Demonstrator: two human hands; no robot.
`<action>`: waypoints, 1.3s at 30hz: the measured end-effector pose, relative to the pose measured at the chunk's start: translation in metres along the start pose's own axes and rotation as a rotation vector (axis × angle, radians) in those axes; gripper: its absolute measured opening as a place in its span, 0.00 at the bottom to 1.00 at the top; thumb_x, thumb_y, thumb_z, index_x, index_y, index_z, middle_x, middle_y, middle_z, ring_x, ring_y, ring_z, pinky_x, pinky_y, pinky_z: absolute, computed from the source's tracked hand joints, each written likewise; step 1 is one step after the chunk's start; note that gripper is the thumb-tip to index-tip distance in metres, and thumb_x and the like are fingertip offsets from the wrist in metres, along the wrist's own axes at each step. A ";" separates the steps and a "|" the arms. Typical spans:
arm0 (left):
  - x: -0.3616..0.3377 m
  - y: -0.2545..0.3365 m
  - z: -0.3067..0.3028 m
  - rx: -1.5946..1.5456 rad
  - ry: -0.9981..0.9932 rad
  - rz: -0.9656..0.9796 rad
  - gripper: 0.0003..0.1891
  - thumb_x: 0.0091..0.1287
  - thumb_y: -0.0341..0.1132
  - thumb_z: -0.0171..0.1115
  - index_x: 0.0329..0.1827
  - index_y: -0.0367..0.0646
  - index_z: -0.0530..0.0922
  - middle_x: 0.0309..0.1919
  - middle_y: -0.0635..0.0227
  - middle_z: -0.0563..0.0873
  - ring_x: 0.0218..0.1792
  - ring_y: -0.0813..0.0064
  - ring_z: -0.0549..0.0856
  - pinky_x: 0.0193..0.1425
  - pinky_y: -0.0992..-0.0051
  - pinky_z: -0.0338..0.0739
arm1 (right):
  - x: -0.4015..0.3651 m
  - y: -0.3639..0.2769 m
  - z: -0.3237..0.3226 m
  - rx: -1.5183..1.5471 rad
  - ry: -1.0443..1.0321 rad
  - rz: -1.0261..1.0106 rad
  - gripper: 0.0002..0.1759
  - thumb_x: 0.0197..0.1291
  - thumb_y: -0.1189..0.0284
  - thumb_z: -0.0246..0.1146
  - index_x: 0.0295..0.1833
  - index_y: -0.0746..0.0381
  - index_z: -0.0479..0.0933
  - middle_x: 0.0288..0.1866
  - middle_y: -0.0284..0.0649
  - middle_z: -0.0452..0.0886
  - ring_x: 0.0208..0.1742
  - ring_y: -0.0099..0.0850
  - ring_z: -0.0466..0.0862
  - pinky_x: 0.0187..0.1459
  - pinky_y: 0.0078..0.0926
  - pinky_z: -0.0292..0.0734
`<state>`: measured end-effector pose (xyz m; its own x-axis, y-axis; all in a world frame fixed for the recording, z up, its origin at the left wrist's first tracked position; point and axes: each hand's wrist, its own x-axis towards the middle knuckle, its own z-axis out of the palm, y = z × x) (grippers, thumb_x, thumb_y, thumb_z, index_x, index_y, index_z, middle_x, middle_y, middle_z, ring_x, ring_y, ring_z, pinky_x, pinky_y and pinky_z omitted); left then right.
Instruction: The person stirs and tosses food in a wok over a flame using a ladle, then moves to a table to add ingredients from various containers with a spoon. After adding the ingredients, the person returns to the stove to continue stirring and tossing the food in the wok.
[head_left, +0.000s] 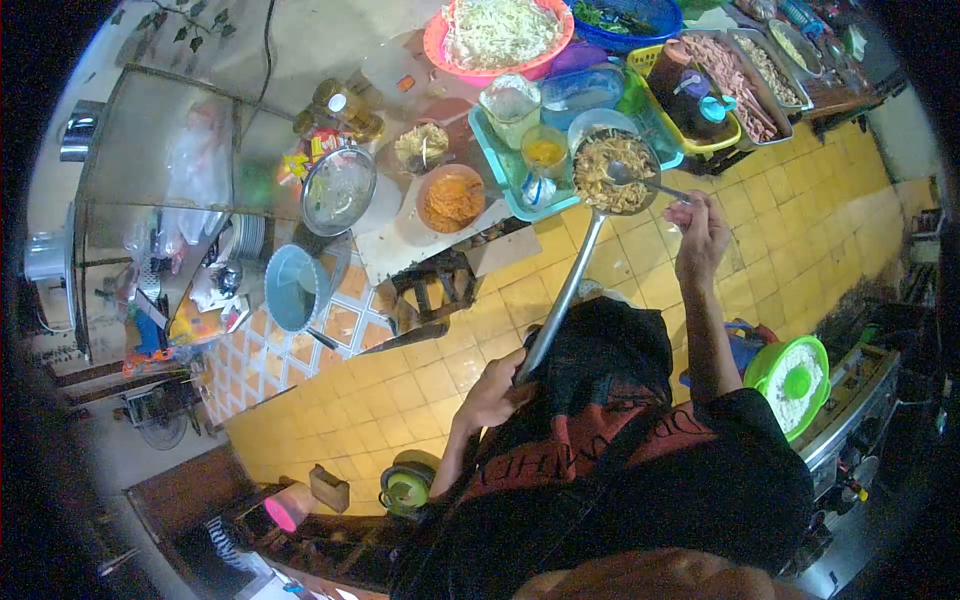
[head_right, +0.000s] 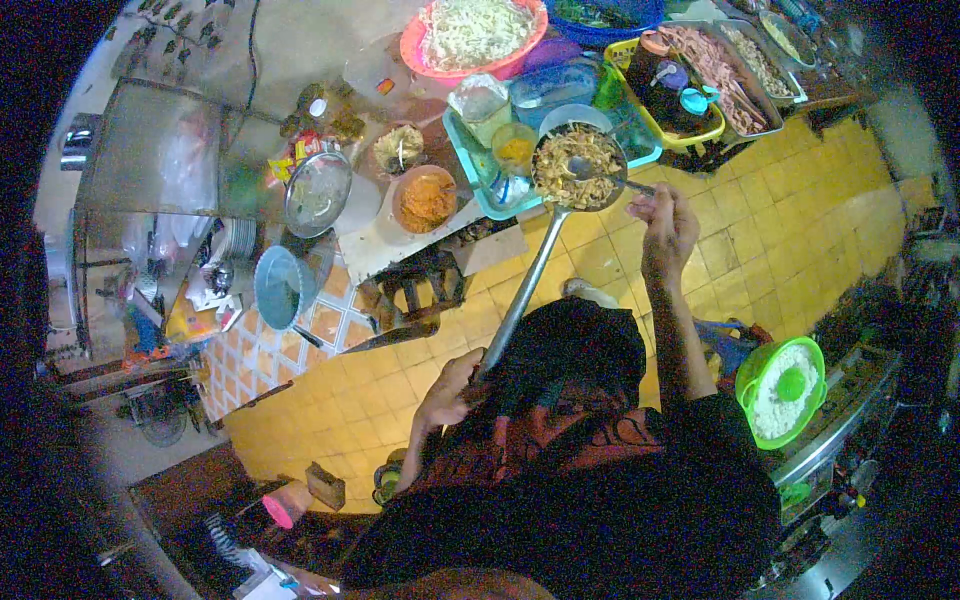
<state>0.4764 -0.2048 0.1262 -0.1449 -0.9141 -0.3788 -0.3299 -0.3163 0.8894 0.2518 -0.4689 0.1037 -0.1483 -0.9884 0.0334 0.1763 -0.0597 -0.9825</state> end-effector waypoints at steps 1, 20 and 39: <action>0.003 0.004 -0.001 0.030 -0.016 -0.095 0.20 0.51 0.26 0.61 0.50 0.38 0.71 0.34 0.47 0.79 0.38 0.44 0.76 0.44 0.64 0.71 | 0.004 0.001 -0.003 0.077 0.053 0.020 0.12 0.66 0.71 0.53 0.44 0.70 0.74 0.30 0.43 0.80 0.27 0.29 0.81 0.33 0.25 0.79; 0.015 -0.002 0.000 0.068 0.105 0.080 0.16 0.56 0.30 0.63 0.47 0.38 0.72 0.28 0.56 0.77 0.31 0.60 0.78 0.39 0.66 0.72 | 0.024 -0.118 -0.008 0.294 -0.042 -0.119 0.11 0.66 0.68 0.53 0.40 0.66 0.74 0.23 0.36 0.74 0.21 0.22 0.70 0.25 0.19 0.65; -0.043 -0.031 -0.015 -0.659 0.425 -0.244 0.08 0.58 0.27 0.61 0.33 0.41 0.68 0.16 0.74 0.71 0.13 0.83 0.70 0.16 0.81 0.64 | -0.045 -0.206 0.018 1.020 -0.774 0.168 0.11 0.69 0.68 0.44 0.42 0.66 0.64 0.14 0.31 0.63 0.07 0.19 0.60 0.06 0.15 0.60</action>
<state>0.5072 -0.1595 0.1185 0.2692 -0.7766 -0.5695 0.3282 -0.4820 0.8124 0.2397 -0.4151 0.3082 0.4866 -0.7973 0.3572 0.8477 0.3320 -0.4137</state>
